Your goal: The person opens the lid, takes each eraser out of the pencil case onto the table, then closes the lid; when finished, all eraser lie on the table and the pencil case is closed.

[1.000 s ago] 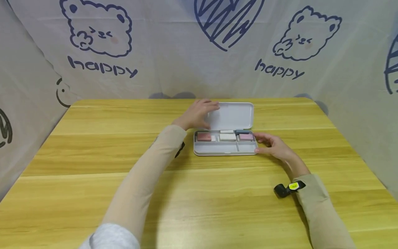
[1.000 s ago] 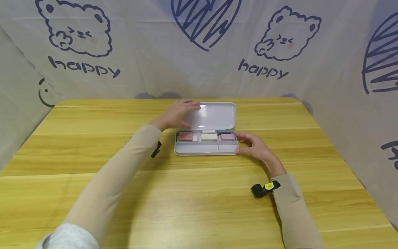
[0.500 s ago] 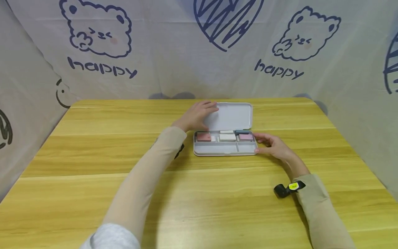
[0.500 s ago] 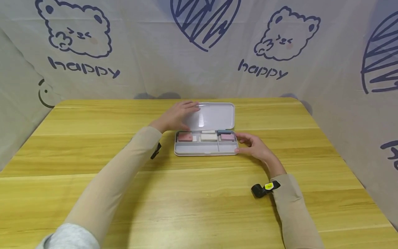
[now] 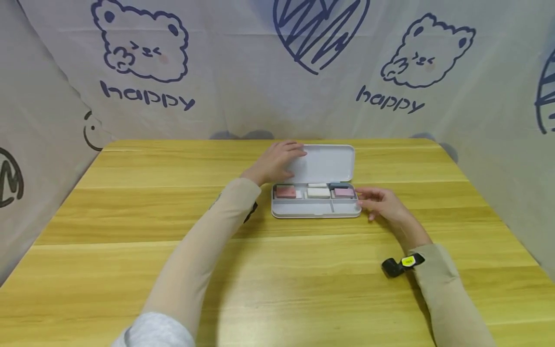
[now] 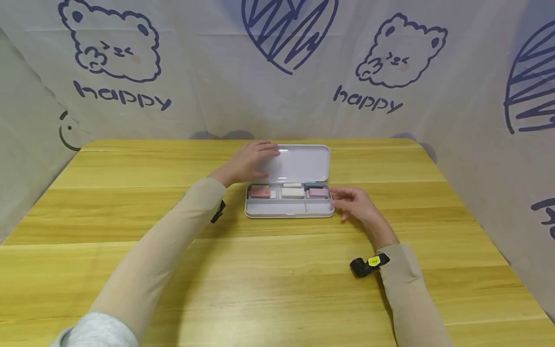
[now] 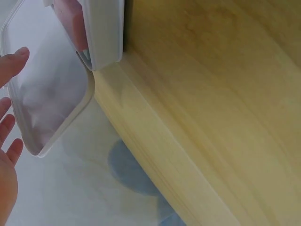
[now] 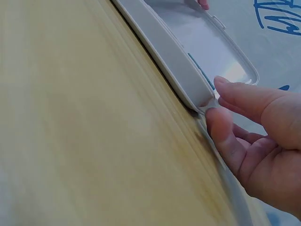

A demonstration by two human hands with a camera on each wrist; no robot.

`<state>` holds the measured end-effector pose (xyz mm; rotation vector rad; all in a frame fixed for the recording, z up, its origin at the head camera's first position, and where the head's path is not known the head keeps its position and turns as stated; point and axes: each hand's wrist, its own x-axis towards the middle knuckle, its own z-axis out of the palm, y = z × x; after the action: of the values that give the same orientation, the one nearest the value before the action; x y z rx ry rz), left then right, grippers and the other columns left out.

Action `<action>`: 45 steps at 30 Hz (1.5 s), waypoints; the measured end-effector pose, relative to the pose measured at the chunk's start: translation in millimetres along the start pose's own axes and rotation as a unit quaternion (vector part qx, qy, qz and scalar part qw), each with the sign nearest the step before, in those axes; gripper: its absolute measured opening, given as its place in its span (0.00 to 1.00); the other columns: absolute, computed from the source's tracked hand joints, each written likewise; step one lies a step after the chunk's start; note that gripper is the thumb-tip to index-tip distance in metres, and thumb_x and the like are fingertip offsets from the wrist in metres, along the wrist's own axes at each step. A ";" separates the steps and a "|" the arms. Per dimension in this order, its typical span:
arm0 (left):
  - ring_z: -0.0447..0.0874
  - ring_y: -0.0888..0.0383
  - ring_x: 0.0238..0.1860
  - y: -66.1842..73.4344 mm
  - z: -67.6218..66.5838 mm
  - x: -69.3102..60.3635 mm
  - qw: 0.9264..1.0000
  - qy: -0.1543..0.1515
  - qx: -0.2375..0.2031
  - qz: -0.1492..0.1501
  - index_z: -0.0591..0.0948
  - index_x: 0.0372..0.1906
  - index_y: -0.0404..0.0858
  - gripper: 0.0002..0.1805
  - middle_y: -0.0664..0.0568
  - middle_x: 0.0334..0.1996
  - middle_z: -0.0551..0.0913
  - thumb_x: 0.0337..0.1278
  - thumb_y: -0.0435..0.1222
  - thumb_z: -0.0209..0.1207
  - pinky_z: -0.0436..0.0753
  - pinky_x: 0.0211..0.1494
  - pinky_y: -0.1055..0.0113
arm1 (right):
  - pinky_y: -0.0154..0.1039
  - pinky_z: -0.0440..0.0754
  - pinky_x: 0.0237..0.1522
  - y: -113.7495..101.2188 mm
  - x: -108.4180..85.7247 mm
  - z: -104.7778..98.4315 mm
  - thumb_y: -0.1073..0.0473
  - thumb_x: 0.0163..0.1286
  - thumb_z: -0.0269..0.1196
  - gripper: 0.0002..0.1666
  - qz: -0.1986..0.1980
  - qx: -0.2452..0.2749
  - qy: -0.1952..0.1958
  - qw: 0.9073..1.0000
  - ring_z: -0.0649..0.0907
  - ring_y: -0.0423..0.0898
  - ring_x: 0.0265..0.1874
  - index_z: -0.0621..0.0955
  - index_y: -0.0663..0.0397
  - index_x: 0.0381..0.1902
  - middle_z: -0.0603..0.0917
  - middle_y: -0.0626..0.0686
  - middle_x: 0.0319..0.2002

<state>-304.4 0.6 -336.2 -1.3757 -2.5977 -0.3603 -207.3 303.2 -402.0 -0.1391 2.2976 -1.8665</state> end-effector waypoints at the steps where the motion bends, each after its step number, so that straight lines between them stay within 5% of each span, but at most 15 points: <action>1: 0.58 0.48 0.62 -0.2 0.0 -0.7 1.000 0.008 -0.001 0.000 0.73 0.55 0.35 0.29 0.43 0.60 0.67 0.43 0.34 0.66 0.55 0.63 0.57 | 0.29 0.74 0.15 0.9 0.1 0.3 0.68 0.58 0.62 0.27 0.001 0.011 0.002 1.000 0.74 0.38 0.19 0.69 0.73 0.55 0.77 0.50 0.30; 10: 0.67 0.49 0.52 1.6 -0.8 -7.4 0.998 0.056 -0.020 -0.017 0.79 0.47 0.35 0.21 0.45 0.48 0.77 0.42 0.35 0.66 0.62 0.58 0.58 | 0.29 0.75 0.15 2.8 -1.0 0.0 0.69 0.56 0.63 0.24 0.012 0.047 -0.005 0.999 0.75 0.39 0.19 0.76 0.62 0.52 0.76 0.52 0.30; 21: 0.76 0.54 0.43 8.9 -6.0 -17.2 0.995 -0.020 -0.075 -0.058 0.79 0.47 0.35 0.20 0.48 0.42 0.80 0.47 0.37 0.64 0.72 0.47 0.65 | 0.30 0.76 0.17 3.2 -1.1 -2.2 0.69 0.56 0.63 0.24 0.012 0.036 -0.002 0.999 0.76 0.39 0.21 0.75 0.61 0.53 0.78 0.52 0.31; 31: 0.77 0.55 0.32 3.3 -2.5 -34.0 0.989 -0.040 -0.121 -0.070 0.83 0.37 0.33 0.14 0.48 0.34 0.83 0.45 0.37 0.65 0.74 0.38 0.68 | 0.31 0.77 0.18 1.4 -1.0 -1.9 0.68 0.57 0.63 0.27 0.016 0.008 -0.001 1.000 0.77 0.38 0.24 0.71 0.67 0.55 0.78 0.49 0.31; 38: 0.72 0.59 0.27 2.5 2.2 -41.3 0.983 -0.075 -0.143 -0.089 0.84 0.34 0.35 0.13 0.52 0.25 0.80 0.42 0.39 0.67 0.72 0.33 0.69 | 0.31 0.77 0.18 2.5 -1.2 -1.8 0.66 0.56 0.64 0.21 0.005 0.038 -0.007 0.999 0.78 0.38 0.24 0.80 0.51 0.49 0.78 0.49 0.31; 45: 0.73 0.58 0.31 3.3 4.2 -44.2 0.974 -0.111 -0.152 -0.129 0.84 0.34 0.36 0.13 0.53 0.27 0.80 0.40 0.38 0.68 0.72 0.38 0.68 | 0.31 0.77 0.18 2.7 0.0 -1.3 0.65 0.56 0.65 0.21 0.004 0.038 -0.007 0.999 0.78 0.38 0.24 0.80 0.52 0.49 0.78 0.50 0.31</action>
<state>-277.3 -31.2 -351.7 -1.2222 -3.0183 -0.7075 -207.4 305.1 -404.4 -0.1309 2.2118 -1.9386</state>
